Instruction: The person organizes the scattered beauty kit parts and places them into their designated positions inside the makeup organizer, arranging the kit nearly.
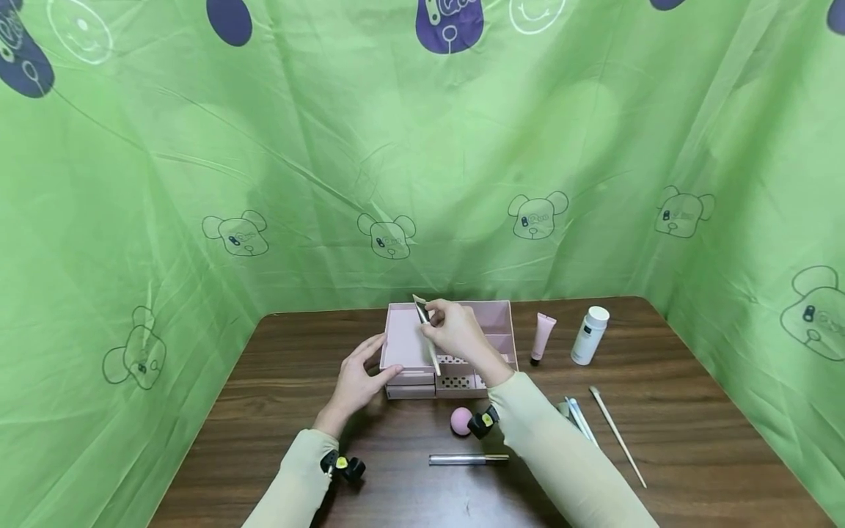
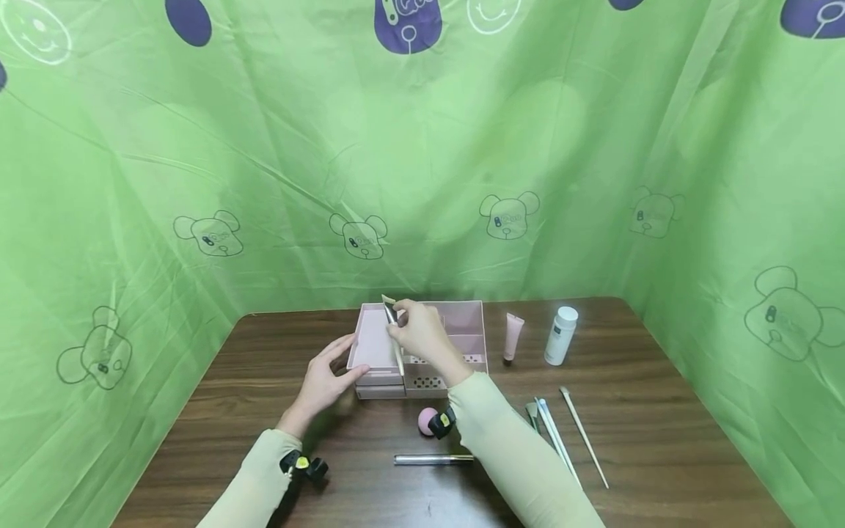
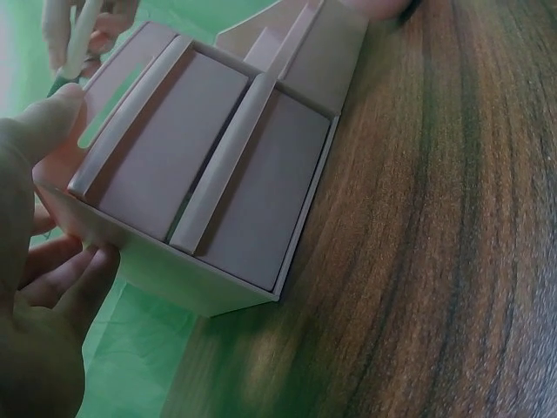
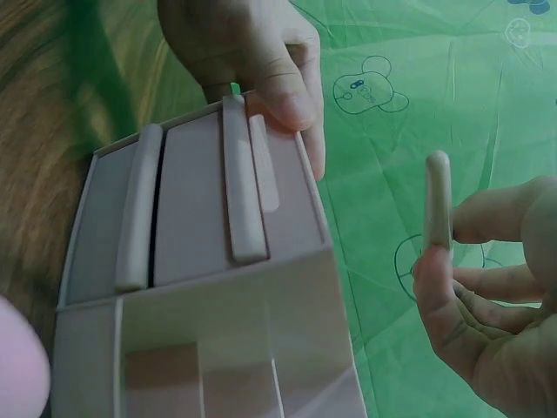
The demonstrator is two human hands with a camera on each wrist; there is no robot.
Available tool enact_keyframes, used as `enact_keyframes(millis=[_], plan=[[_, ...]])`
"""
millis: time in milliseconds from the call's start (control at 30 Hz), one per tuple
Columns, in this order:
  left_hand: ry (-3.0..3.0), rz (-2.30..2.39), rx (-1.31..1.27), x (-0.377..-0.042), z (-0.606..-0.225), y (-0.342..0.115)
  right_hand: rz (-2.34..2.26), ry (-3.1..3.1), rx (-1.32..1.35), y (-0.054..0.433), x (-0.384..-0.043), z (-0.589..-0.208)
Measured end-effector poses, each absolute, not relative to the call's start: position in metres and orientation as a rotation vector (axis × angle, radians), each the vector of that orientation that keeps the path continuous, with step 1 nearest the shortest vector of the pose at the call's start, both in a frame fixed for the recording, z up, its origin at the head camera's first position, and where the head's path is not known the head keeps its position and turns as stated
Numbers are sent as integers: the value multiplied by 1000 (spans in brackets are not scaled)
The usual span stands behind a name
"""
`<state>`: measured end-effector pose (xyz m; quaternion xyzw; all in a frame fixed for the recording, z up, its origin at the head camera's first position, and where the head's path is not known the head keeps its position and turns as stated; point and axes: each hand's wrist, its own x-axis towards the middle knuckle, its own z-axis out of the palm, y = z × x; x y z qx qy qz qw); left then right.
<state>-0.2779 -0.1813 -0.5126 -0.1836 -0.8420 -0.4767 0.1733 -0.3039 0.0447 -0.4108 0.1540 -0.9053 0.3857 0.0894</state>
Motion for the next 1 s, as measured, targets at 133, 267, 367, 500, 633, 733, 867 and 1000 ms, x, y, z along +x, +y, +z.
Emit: enact_keyframes(millis=[133,267,367,500,633,733,867,1000], plan=[[-2387,-1354,-526,-279,-512,-182,1210,-2712,450,38,-308,-407],[-2402,-1342,-501,-279,-512,-182,1284,-2733,433,32,-311,-406],[-2412,-1345,-488,-280,-512,-182,1287,-2746,421,29,-313,-406],[-2401,-1356,-498,-280,-513,-182,1243,-2761,410,27,-317,-406],[-2393,-1364,-503,-280,-512,-182,1244,-2760,406,24,-322,-404],[-2401,-1356,-504,-281,-511,-182,1273,-2752,403,22,-325,-402],[-2401,-1354,-504,-281,-511,-182,1313,-2744,399,20,-328,-400],[-2391,-1387,-509,-280,-513,-182,1354,-2758,371,17,-330,-401]])
